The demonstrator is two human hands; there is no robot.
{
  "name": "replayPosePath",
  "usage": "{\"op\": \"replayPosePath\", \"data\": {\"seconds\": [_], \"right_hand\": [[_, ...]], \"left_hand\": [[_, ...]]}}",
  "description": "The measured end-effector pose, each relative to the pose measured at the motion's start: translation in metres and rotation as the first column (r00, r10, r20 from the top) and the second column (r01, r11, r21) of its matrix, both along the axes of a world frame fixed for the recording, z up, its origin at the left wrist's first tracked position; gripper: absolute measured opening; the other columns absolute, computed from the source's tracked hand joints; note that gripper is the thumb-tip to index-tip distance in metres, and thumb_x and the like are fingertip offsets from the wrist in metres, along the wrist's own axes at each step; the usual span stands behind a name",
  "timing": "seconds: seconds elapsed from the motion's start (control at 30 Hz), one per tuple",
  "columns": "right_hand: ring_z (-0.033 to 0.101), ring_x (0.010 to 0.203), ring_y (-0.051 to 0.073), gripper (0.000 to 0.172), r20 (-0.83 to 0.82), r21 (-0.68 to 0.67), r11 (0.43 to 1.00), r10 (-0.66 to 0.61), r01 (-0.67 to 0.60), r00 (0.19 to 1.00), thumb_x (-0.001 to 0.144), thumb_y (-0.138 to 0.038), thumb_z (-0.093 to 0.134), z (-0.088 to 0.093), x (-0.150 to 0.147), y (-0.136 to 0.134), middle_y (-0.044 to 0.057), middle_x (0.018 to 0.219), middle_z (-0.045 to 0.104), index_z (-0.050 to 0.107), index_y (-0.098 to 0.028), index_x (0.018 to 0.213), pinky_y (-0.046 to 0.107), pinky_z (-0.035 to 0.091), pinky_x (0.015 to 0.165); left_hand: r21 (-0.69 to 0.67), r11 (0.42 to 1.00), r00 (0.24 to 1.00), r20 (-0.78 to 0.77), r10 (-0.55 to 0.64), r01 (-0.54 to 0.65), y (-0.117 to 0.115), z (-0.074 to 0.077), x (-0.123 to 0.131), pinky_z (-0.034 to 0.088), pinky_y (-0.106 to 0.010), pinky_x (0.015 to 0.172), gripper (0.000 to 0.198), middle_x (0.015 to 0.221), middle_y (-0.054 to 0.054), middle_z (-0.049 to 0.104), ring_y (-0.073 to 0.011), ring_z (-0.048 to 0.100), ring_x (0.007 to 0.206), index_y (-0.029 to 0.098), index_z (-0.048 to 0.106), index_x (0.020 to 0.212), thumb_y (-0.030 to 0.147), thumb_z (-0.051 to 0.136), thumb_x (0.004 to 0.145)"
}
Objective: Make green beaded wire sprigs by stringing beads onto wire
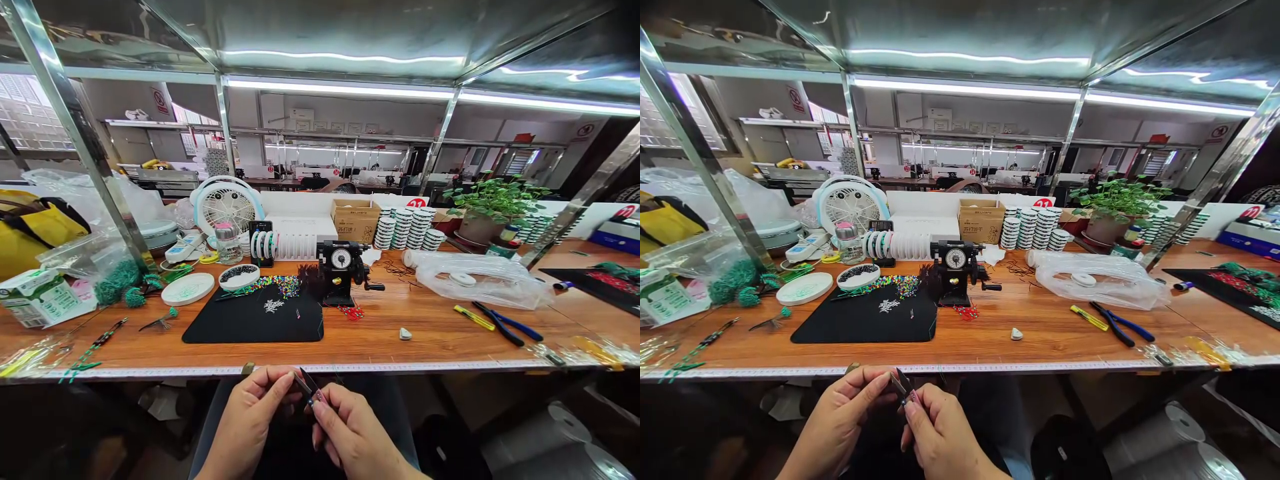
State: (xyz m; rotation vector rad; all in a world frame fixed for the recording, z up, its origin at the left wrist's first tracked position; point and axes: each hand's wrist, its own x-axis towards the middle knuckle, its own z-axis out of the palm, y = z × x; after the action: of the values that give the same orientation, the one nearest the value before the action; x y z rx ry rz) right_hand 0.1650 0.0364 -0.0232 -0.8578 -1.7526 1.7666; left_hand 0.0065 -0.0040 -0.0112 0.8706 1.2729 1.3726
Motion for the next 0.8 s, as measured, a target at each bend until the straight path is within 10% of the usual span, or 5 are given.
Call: {"op": "replayPosePath", "data": {"seconds": [0.2, 0.43, 0.57, 0.67, 0.8], "right_hand": [[0.033, 0.039, 0.004, 0.049, 0.003, 0.058, 0.998, 0.002, -0.002, 1.0, 0.083, -0.061, 0.041, 0.0, 0.0, 0.001, -0.002, 0.056, 0.046, 0.049, -0.015, 0.07, 0.019, 0.023, 0.038], [0.024, 0.036, 0.004, 0.058, -0.104, -0.251, 0.963, 0.073, -0.097, 0.992, 0.078, -0.072, 0.035, 0.001, -0.004, 0.0, -0.006, 0.05, 0.035, 0.049, -0.016, 0.067, 0.019, 0.018, 0.035], [0.031, 0.044, 0.007, 0.055, -0.075, 0.027, 0.998, 0.067, -0.065, 0.995, 0.086, -0.064, 0.028, -0.002, -0.003, -0.003, -0.005, 0.049, 0.034, 0.042, -0.017, 0.061, 0.02, 0.027, 0.045], [0.045, 0.059, 0.011, 0.051, 0.129, 0.429, 0.901, -0.126, 0.059, 0.984, 0.095, -0.048, 0.019, 0.003, 0.016, 0.021, 0.0, 0.061, 0.048, 0.049, -0.017, 0.067, 0.022, 0.037, 0.059], [0.054, 0.082, 0.02, 0.038, 0.47, 0.781, 0.598, -0.752, 0.179, 0.462, 0.095, -0.027, 0.025, 0.019, 0.086, 0.103, 0.013, 0.09, 0.058, 0.06, -0.013, 0.089, 0.03, 0.04, 0.074]], "left_hand": [[0.003, 1.0, 1.0, -0.015, -0.018, 0.018, -0.003, 0.005, 0.001, 0.048, -0.034, 0.079, 0.022, 0.085, -0.008, 0.067, -0.0215, 0.06, 0.081, 0.015, 0.068, 0.084, 0.034, 0.061, 0.078], [0.046, 0.998, 0.953, -0.3, -0.035, 0.051, -0.009, 0.023, 0.001, 0.046, -0.025, 0.073, 0.02, 0.078, -0.004, 0.067, -0.0188, 0.059, 0.076, 0.018, 0.069, 0.077, 0.035, 0.059, 0.079], [0.04, 0.997, 0.945, -0.323, -0.045, 0.061, -0.008, 0.023, 0.003, 0.047, -0.025, 0.074, 0.02, 0.081, -0.005, 0.069, -0.0213, 0.06, 0.08, 0.019, 0.07, 0.079, 0.037, 0.061, 0.077], [-0.019, 0.998, 0.958, -0.281, -0.062, 0.059, -0.005, 0.019, 0.002, 0.049, -0.027, 0.078, 0.022, 0.086, -0.006, 0.07, -0.0245, 0.062, 0.086, 0.02, 0.071, 0.081, 0.039, 0.064, 0.074], [-0.074, 0.993, 0.963, -0.248, -0.108, 0.092, 0.0, 0.011, -0.008, 0.049, -0.027, 0.081, 0.024, 0.088, -0.007, 0.07, -0.0265, 0.062, 0.089, 0.019, 0.072, 0.08, 0.04, 0.068, 0.069]]}}
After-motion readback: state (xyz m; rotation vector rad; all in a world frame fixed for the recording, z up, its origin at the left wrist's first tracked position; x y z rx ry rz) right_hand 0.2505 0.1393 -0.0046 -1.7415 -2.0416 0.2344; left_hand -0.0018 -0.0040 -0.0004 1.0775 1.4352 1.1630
